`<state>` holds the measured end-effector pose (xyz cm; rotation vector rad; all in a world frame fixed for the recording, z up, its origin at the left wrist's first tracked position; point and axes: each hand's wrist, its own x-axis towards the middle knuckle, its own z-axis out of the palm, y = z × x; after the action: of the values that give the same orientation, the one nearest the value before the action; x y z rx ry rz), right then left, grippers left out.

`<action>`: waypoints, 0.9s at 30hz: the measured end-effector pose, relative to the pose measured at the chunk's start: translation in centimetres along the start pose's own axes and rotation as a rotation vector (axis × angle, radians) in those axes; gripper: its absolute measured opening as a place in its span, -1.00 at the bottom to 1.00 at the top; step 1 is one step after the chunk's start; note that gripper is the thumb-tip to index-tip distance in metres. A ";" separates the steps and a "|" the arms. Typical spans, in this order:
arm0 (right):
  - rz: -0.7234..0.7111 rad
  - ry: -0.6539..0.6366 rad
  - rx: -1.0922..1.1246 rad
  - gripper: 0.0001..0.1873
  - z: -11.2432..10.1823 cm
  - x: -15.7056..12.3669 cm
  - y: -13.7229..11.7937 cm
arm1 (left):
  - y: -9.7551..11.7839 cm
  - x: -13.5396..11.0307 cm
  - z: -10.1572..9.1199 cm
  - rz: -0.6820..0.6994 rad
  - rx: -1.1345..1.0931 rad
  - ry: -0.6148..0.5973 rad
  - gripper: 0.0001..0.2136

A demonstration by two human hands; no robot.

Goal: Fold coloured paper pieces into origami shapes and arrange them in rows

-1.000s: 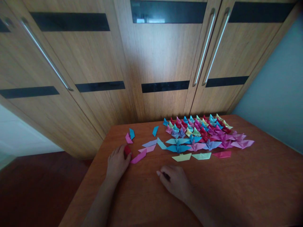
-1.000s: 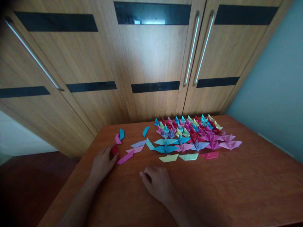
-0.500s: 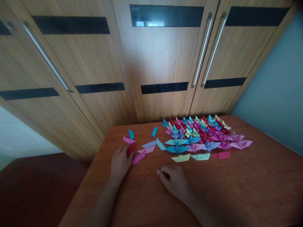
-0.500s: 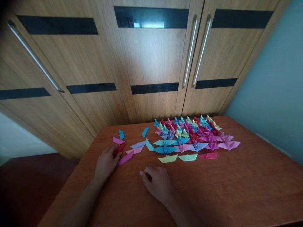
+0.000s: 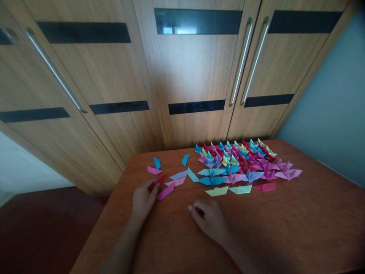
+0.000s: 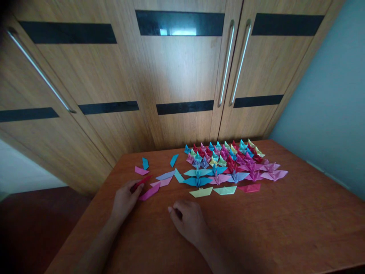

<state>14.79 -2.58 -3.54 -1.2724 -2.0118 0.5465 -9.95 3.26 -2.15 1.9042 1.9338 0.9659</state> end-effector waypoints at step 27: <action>0.135 0.155 0.430 -0.69 -1.7 0.3 -0.1 | 7.7 -4.4 2.6 -0.150 -1.009 -0.437 -0.88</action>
<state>15.84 -2.37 -2.22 -1.1462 -1.5801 0.8640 -1.83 -0.86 -0.55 1.2037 0.9941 1.0634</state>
